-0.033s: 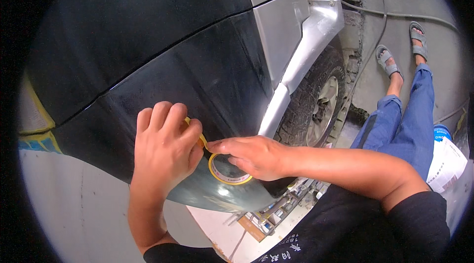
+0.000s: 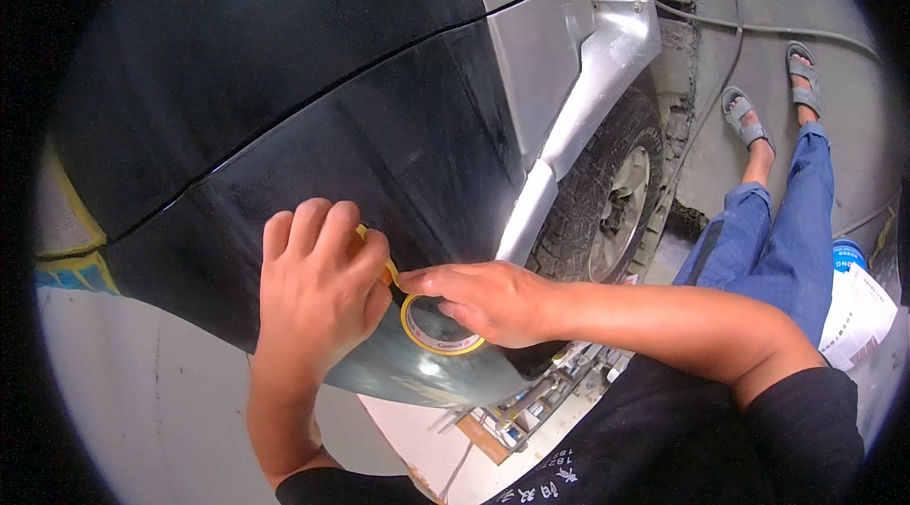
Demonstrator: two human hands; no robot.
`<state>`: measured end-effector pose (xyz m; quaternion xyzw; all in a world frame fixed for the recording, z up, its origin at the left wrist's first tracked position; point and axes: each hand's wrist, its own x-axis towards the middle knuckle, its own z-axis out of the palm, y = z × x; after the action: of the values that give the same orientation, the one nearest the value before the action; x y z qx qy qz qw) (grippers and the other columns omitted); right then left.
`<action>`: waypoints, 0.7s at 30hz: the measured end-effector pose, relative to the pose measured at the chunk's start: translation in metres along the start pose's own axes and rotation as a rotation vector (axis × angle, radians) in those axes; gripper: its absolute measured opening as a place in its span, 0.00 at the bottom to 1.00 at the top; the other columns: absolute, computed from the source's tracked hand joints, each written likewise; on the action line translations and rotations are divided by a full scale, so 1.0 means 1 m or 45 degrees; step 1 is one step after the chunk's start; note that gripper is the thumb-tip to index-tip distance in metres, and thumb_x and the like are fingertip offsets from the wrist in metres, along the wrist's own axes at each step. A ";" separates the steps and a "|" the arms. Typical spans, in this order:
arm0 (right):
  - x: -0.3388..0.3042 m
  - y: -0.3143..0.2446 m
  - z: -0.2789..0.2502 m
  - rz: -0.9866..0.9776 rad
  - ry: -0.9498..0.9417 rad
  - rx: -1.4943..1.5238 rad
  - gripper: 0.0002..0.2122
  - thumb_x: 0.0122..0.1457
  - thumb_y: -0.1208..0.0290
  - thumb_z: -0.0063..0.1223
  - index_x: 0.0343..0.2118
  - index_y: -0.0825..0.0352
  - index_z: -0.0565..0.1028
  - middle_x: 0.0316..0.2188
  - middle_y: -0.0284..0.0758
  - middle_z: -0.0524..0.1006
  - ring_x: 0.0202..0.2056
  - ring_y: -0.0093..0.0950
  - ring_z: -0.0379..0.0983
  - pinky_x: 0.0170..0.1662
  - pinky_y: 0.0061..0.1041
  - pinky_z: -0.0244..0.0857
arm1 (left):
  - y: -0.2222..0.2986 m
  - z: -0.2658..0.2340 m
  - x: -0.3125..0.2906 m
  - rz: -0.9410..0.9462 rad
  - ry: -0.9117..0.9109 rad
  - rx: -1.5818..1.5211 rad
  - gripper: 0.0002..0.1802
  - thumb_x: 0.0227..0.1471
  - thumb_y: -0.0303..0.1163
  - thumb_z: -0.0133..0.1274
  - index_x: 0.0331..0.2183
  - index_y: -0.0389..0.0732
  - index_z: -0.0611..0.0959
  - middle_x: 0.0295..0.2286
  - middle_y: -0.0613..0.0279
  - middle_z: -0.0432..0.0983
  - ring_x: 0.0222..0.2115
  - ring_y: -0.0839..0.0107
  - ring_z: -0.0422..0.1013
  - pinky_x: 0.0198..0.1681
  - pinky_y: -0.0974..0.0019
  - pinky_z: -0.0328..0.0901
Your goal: The person applies yellow masking tape to the front fender and wheel arch of a dark-colored car, then places newspaper over the wheel and lower fender to protect them. The person uses both hands to smooth the tape and newspaper against the car's surface.
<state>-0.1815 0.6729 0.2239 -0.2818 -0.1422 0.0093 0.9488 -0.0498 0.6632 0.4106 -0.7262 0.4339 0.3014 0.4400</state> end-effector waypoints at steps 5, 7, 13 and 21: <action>-0.001 -0.003 0.001 0.002 -0.011 0.009 0.22 0.55 0.83 0.49 0.54 0.69 0.66 0.52 0.48 0.72 0.52 0.47 0.70 0.54 0.39 0.67 | 0.009 0.017 -0.027 -0.006 0.091 0.176 0.26 0.36 0.31 0.60 0.43 0.41 0.82 0.45 0.60 0.73 0.47 0.62 0.68 0.50 0.53 0.58; -0.001 -0.004 0.000 0.002 -0.022 0.020 0.22 0.55 0.82 0.49 0.55 0.69 0.66 0.53 0.48 0.71 0.53 0.47 0.69 0.56 0.38 0.66 | 0.012 0.022 -0.033 -0.059 0.114 0.155 0.27 0.39 0.30 0.58 0.47 0.38 0.81 0.48 0.59 0.73 0.47 0.62 0.69 0.51 0.54 0.58; -0.001 -0.006 0.000 0.025 -0.054 0.074 0.22 0.56 0.80 0.49 0.56 0.69 0.65 0.54 0.48 0.70 0.55 0.46 0.68 0.58 0.38 0.63 | 0.015 0.031 -0.044 -0.141 0.341 -0.044 0.23 0.41 0.26 0.59 0.44 0.36 0.81 0.44 0.56 0.76 0.44 0.60 0.71 0.50 0.56 0.59; 0.000 -0.008 -0.004 0.126 -0.103 0.111 0.22 0.56 0.79 0.48 0.56 0.69 0.65 0.52 0.47 0.72 0.55 0.46 0.68 0.58 0.38 0.63 | 0.028 0.044 -0.009 -0.594 0.586 0.046 0.12 0.42 0.35 0.63 0.30 0.41 0.81 0.32 0.56 0.73 0.37 0.65 0.68 0.39 0.57 0.58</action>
<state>-0.1805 0.6639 0.2253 -0.2463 -0.1659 0.0737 0.9520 -0.0815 0.6993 0.3889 -0.8472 0.3490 0.0125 0.4004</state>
